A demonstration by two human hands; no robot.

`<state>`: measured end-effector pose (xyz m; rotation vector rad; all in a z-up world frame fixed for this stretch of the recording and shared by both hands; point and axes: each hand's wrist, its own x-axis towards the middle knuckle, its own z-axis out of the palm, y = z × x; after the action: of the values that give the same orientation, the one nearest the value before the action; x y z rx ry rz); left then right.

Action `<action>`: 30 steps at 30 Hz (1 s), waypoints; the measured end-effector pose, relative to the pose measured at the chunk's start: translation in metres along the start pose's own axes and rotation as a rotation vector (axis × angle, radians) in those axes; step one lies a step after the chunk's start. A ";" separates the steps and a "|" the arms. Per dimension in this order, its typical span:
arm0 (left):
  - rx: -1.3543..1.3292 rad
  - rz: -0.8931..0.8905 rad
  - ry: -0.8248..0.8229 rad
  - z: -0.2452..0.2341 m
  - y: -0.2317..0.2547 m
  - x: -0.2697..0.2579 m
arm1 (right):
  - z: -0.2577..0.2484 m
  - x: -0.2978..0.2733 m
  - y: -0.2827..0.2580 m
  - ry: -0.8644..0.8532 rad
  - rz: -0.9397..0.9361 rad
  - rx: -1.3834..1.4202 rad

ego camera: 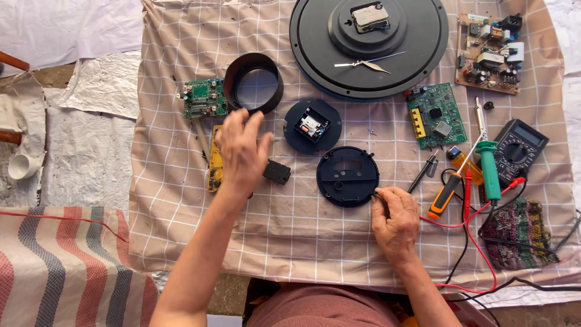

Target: The person disassembles a circular electronic device, removing the back cover and internal components. They use a multimeter to test connections on a circuit board and then reassemble the device by placing the components back into the housing and securing the cover.

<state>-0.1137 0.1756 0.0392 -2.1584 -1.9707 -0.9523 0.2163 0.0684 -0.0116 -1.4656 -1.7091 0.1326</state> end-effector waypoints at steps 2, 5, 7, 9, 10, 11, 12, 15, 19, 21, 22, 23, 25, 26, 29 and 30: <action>0.067 0.016 0.000 0.028 -0.025 0.020 | 0.003 -0.002 0.002 0.019 0.000 -0.002; 0.168 0.041 -0.015 0.073 -0.060 0.039 | 0.005 -0.003 0.005 0.048 -0.004 -0.011; 0.202 0.046 -0.029 0.077 -0.062 0.043 | 0.005 -0.003 0.005 0.055 -0.011 -0.018; 0.127 0.110 0.138 0.057 -0.045 0.046 | 0.006 -0.005 0.007 0.074 -0.005 -0.019; 0.119 0.110 0.134 0.040 -0.033 0.044 | 0.005 -0.004 0.007 0.073 -0.002 -0.026; -0.010 0.104 0.176 0.022 -0.022 0.041 | 0.005 -0.004 0.006 0.071 0.001 -0.028; -0.135 0.094 0.218 0.003 -0.013 0.038 | 0.006 -0.004 0.006 0.067 0.003 -0.025; -0.439 0.033 0.200 -0.052 0.017 0.014 | 0.004 -0.001 0.002 0.055 0.004 -0.026; -1.011 -0.313 0.181 -0.073 0.035 -0.045 | 0.007 -0.004 0.005 0.052 0.004 -0.033; -1.468 -0.606 0.259 -0.068 0.038 -0.070 | 0.005 -0.004 0.005 0.040 0.011 -0.041; -1.475 -0.604 0.257 -0.069 0.041 -0.078 | -0.001 0.000 0.000 0.043 0.011 -0.047; -1.655 -0.747 0.249 -0.070 0.043 -0.086 | -0.006 0.003 -0.006 -0.058 0.053 -0.012; -1.836 -0.905 0.246 -0.070 0.051 -0.098 | -0.014 0.009 -0.012 -0.166 0.092 0.017; -1.878 -0.953 0.188 -0.068 0.055 -0.100 | -0.015 0.011 -0.012 -0.202 0.104 0.051; -1.967 -1.098 0.094 -0.054 0.064 -0.106 | -0.013 0.015 -0.010 -0.260 0.096 0.064; -2.001 -1.184 0.053 -0.050 0.064 -0.106 | -0.007 0.017 -0.011 -0.274 0.079 0.059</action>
<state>-0.0733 0.0494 0.0511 0.0052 -2.0998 -4.1103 0.2137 0.0765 0.0081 -1.5260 -1.8454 0.4405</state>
